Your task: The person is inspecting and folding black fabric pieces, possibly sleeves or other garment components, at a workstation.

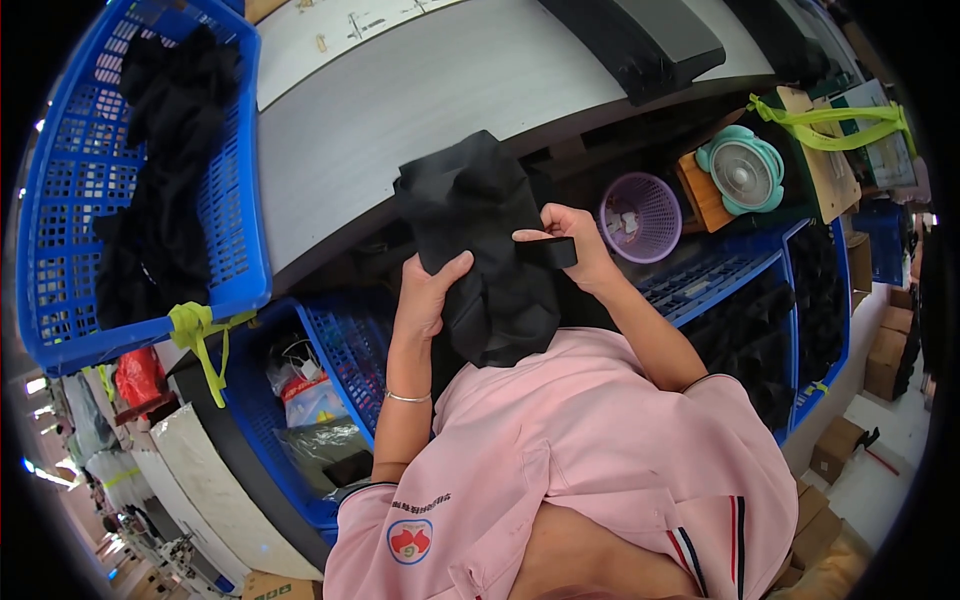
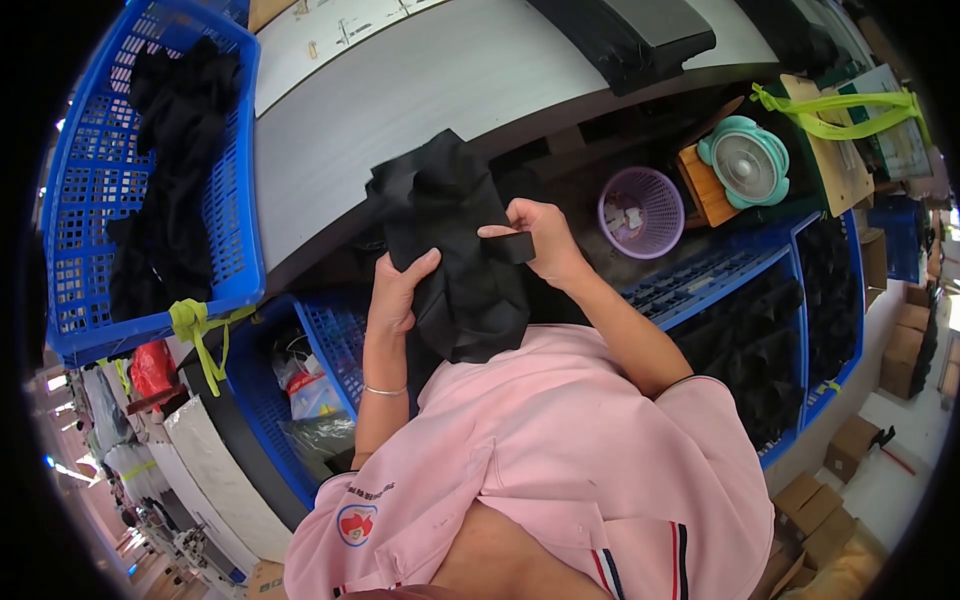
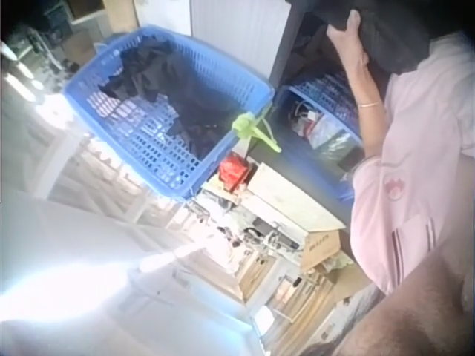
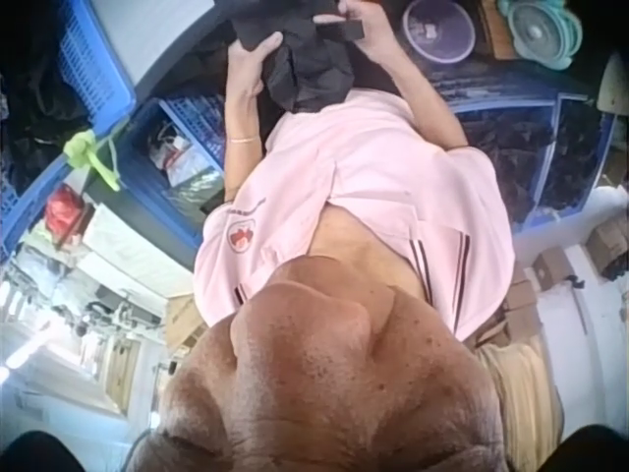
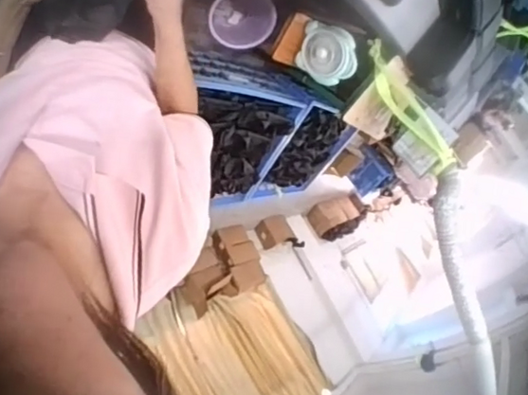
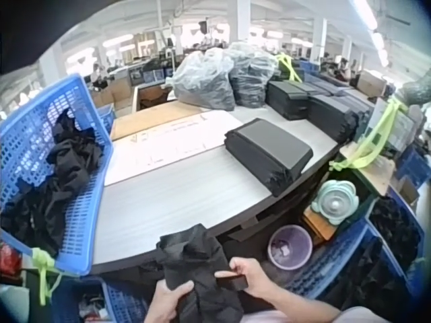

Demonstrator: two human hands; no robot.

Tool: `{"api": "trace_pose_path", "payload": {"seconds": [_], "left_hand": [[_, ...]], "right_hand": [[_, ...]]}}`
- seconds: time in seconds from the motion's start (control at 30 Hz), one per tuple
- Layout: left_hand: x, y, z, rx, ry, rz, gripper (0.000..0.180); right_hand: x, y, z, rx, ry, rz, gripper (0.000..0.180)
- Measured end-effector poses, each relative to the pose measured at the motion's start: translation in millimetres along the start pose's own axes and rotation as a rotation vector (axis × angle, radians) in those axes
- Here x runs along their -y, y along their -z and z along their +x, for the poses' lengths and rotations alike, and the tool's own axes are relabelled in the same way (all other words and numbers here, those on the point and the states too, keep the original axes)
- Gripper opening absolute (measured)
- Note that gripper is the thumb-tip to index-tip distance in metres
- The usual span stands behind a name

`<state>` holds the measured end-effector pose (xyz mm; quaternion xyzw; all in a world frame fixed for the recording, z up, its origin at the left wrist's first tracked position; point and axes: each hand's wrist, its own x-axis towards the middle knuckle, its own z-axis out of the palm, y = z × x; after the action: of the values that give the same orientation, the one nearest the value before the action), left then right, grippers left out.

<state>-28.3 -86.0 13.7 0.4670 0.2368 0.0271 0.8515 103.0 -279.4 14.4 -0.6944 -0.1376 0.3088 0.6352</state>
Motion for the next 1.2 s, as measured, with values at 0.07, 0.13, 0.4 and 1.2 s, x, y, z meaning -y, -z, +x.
{"api": "trace_pose_path", "payload": {"seconds": [0.07, 0.13, 0.4, 1.2], "left_hand": [[-2.4, 1.3, 2.5, -0.048, 0.009, 0.057, 0.038], [-8.0, 3.5, 5.3, -0.026, -0.035, 0.066, 0.031], [-40.2, -0.1, 9.0, 0.136, -0.027, 0.309, 0.021], [-65.4, -54.0, -2.9, 0.209, -0.271, 0.941, 0.032]], "right_hand": [[14.7, 2.5, -2.4, -0.006, 0.113, -0.047, 0.02], [39.1, 8.7, -4.5, -0.084, 0.218, -0.142, 0.025], [120.7, 20.3, 12.0, 0.023, 1.017, -1.046, 0.035], [115.7, 43.3, -3.0, -0.178, 0.352, -0.222, 0.034]]}}
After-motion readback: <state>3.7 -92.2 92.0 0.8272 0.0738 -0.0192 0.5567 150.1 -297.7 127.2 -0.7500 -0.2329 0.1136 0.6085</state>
